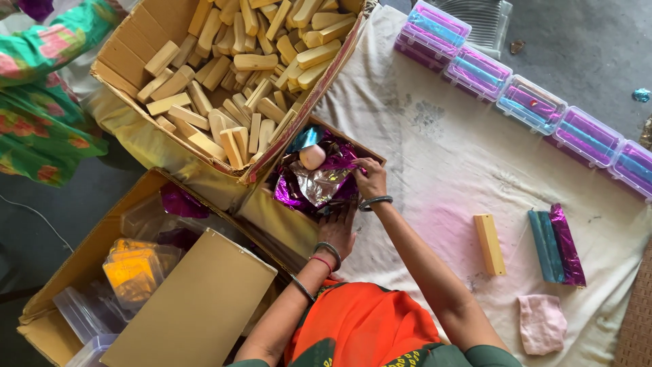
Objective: The person picks up a wooden block from a basket and wipes it with a pink cloth. They then take a sheet of shiny purple foil, place the block on it, and wrap the block completely. Finally, the wrapped block is placed into a cardboard box.
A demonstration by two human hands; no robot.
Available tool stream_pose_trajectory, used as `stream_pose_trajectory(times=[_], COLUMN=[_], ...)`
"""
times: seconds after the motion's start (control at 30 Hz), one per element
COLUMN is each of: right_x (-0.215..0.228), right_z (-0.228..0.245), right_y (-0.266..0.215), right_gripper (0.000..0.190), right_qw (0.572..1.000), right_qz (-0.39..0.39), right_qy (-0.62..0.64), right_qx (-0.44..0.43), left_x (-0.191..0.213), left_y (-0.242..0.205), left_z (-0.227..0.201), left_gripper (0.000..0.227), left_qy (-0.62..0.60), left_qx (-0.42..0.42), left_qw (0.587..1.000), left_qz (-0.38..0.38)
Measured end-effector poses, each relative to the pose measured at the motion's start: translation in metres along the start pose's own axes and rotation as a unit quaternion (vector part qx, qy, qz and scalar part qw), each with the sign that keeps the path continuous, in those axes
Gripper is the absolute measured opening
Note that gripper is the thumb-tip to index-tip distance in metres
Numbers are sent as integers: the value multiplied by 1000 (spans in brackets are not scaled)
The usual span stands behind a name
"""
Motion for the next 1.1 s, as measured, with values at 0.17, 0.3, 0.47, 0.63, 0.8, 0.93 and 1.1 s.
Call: stream_pose_trajectory(times=[0.17, 0.3, 0.47, 0.63, 0.8, 0.93, 1.1], right_x=[4, 19, 29, 41, 78, 120, 153], right_z=[-18, 17, -16, -60, -58, -74, -105], right_y=[-8, -4, -9, -28, -46, -76, -139], right_gripper=[12, 9, 11, 19, 16, 15, 16], right_qw=[985, 977, 960, 950, 853, 851, 818], right_qz=[-37, -41, -122, -180, -270, -294, -309], right_qy=[148, 193, 236, 233, 400, 362, 393], right_qx=[-85, -80, -83, -109, -198, -241, -283], left_x=[4, 7, 1, 3, -12, -18, -15], left_y=[0, 1, 0, 0, 1, 2, 3], left_z=[-2, -2, 1, -2, 2, 5, 1], left_gripper=[95, 94, 95, 97, 93, 90, 88], left_qy=[-5, -12, -14, 3, 39, 51, 71], left_qx=[11, 13, -1, -1, 16, 7, 28], left_qw=[1000, 1000, 1000, 1000, 999, 998, 995], left_qz=[9, 12, -26, -25, 28, 49, 69])
Point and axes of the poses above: each hand's wrist, its own y-axis towards the middle knuckle, its own x-axis out of the back of the hand, z = x × y, the point moved 8 cm from there along y, towards the middle knuckle, and after that the axes turned 8 degrees about x, right-handed, at the moved point
